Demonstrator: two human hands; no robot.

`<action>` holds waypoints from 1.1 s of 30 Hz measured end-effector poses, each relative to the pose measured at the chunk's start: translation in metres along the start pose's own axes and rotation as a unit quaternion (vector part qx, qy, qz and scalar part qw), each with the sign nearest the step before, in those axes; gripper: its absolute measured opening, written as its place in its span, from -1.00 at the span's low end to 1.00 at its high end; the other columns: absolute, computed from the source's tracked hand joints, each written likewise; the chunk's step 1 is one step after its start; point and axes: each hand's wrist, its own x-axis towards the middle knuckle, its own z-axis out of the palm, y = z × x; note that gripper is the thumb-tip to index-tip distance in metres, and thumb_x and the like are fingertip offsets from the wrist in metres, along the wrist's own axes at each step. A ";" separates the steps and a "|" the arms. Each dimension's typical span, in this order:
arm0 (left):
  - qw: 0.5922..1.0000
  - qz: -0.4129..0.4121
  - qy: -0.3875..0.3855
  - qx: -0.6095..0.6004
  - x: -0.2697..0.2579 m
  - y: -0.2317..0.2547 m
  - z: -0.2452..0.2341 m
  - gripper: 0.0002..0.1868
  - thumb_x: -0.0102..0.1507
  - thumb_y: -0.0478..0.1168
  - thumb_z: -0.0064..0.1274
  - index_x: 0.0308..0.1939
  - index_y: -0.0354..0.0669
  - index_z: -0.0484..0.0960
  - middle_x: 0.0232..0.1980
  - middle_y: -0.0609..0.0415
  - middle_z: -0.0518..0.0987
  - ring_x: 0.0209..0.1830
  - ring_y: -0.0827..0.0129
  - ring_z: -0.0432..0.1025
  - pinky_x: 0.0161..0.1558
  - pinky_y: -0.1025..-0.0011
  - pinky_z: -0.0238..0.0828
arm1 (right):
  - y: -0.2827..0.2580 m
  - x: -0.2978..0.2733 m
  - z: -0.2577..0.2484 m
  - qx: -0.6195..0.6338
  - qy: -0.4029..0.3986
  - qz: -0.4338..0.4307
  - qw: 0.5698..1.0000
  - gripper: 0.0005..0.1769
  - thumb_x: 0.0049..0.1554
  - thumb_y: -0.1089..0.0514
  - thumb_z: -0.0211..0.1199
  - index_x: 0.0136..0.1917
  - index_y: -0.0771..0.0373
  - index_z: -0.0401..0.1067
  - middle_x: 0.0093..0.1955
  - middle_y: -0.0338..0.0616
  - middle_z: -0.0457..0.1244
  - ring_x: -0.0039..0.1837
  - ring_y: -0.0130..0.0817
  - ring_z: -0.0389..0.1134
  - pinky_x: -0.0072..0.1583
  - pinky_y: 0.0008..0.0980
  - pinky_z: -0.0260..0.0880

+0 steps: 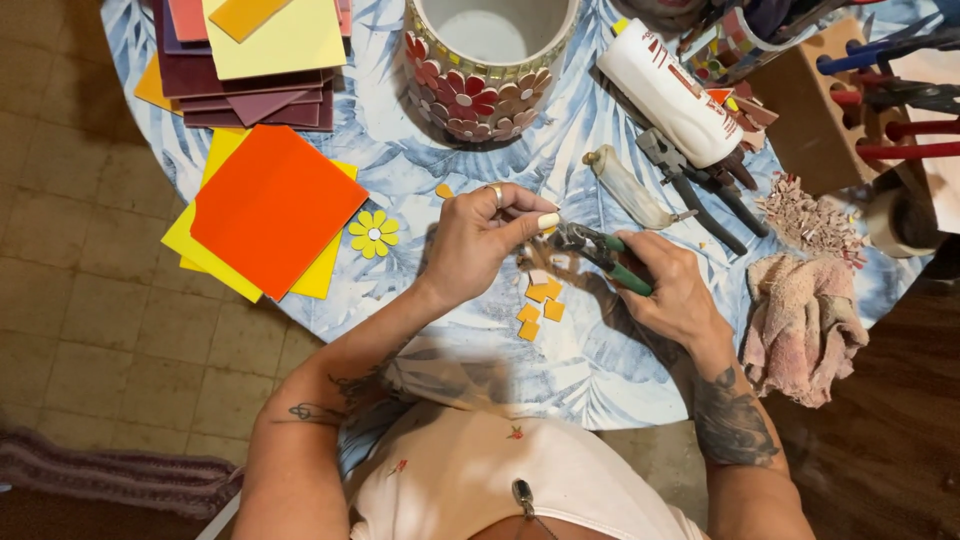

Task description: Using mosaic nippers to cut small yellow tiles into smaller pieces on a workshop table.

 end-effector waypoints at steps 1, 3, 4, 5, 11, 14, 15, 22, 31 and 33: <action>1.000 0.000 0.000 0.000 0.000 -0.001 0.000 -0.88 0.03 -0.37 0.07 -0.36 -0.31 0.56 -0.56 0.02 0.51 -0.57 0.63 0.35 -0.52 0.66 0.36 | 0.001 -0.001 0.000 0.000 0.000 0.000 1.000 -0.58 -0.25 0.25 0.22 -0.07 0.42 0.33 -0.33 0.10 0.19 -0.24 0.05 0.27 -0.23 -0.20 0.25; 1.000 -0.006 -0.004 -0.012 0.001 -0.002 0.001 -0.88 0.04 -0.38 0.06 -0.35 -0.33 0.56 -0.56 0.01 0.50 -0.57 0.61 0.37 -0.52 0.65 0.38 | 0.004 -0.002 0.000 0.006 -0.004 0.011 1.000 -0.59 -0.25 0.26 0.21 -0.08 0.40 0.34 -0.33 0.09 0.20 -0.23 0.03 0.28 -0.22 -0.20 0.25; 1.000 -0.006 -0.004 -0.012 0.001 -0.002 0.000 -0.88 0.04 -0.38 0.06 -0.35 -0.33 0.56 -0.56 0.01 0.50 -0.57 0.61 0.37 -0.52 0.65 0.38 | 0.002 -0.002 0.000 0.006 -0.004 0.012 1.000 -0.59 -0.25 0.26 0.21 -0.08 0.40 0.34 -0.33 0.09 0.20 -0.23 0.03 0.28 -0.22 -0.20 0.25; 1.000 -0.003 -0.006 -0.011 0.001 -0.002 0.000 -0.88 0.04 -0.38 0.05 -0.35 -0.33 0.55 -0.56 0.00 0.50 -0.57 0.61 0.37 -0.53 0.65 0.38 | 0.001 -0.001 -0.001 0.005 -0.005 0.015 1.000 -0.62 -0.24 0.27 0.20 -0.09 0.39 0.34 -0.35 0.08 0.20 -0.25 0.02 0.27 -0.24 -0.20 0.25; 1.000 0.002 -0.010 -0.005 0.000 0.003 0.000 -0.88 0.05 -0.38 0.04 -0.35 -0.35 0.55 -0.55 -0.01 0.50 -0.57 0.61 0.36 -0.54 0.64 0.38 | -0.010 0.002 -0.001 0.016 0.000 0.016 1.000 -0.70 -0.20 0.27 0.19 -0.14 0.38 0.35 -0.39 0.07 0.19 -0.30 0.02 0.27 -0.29 -0.23 0.23; 1.000 0.002 -0.013 -0.005 -0.001 0.007 -0.001 -0.88 0.05 -0.38 0.03 -0.35 -0.36 0.55 -0.55 -0.02 0.51 -0.57 0.60 0.36 -0.55 0.64 0.38 | 0.004 -0.005 0.002 0.013 0.007 0.024 1.000 -0.75 -0.19 0.26 0.19 -0.17 0.32 0.37 -0.42 0.00 0.19 -0.32 -0.08 0.27 -0.30 -0.30 0.23; 1.000 0.002 -0.017 -0.004 -0.001 0.008 -0.001 -0.88 0.05 -0.39 0.03 -0.35 -0.37 0.54 -0.55 -0.03 0.51 -0.57 0.58 0.36 -0.56 0.64 0.38 | 0.011 -0.008 0.004 0.004 0.013 0.034 0.999 -0.78 -0.18 0.26 0.19 -0.18 0.26 0.39 -0.44 -0.07 0.19 -0.34 -0.17 0.28 -0.30 -0.36 0.24; 1.000 -0.011 -0.019 -0.006 -0.001 0.006 0.000 -0.89 0.05 -0.39 0.03 -0.35 -0.34 0.55 -0.54 -0.02 0.51 -0.60 0.57 0.37 -0.58 0.64 0.40 | 0.009 -0.006 0.003 -0.005 0.030 0.022 0.999 -0.75 -0.21 0.27 0.19 -0.19 0.28 0.39 -0.45 -0.04 0.18 -0.37 -0.15 0.26 -0.32 -0.36 0.22; 0.989 0.016 -0.004 0.145 -0.013 0.004 -0.058 -0.82 0.03 -0.39 0.03 -0.29 -0.27 0.49 -0.50 -0.05 0.51 -0.58 0.44 0.42 -0.51 0.54 0.42 | 0.004 -0.010 -0.005 0.000 0.058 -0.010 0.998 -0.65 -0.24 0.27 0.22 -0.10 0.30 0.36 -0.33 0.02 0.19 -0.26 -0.03 0.26 -0.21 -0.28 0.24; 0.932 0.102 -0.020 0.349 -0.014 0.008 -0.076 -0.92 0.01 -0.40 0.05 -0.42 -0.23 0.53 -0.55 -0.03 0.50 -0.56 0.26 0.44 -0.51 0.47 0.37 | 0.010 -0.013 -0.005 -0.014 0.068 -0.014 0.997 -0.63 -0.23 0.26 0.24 -0.10 0.34 0.34 -0.30 0.05 0.19 -0.23 -0.01 0.25 -0.18 -0.27 0.24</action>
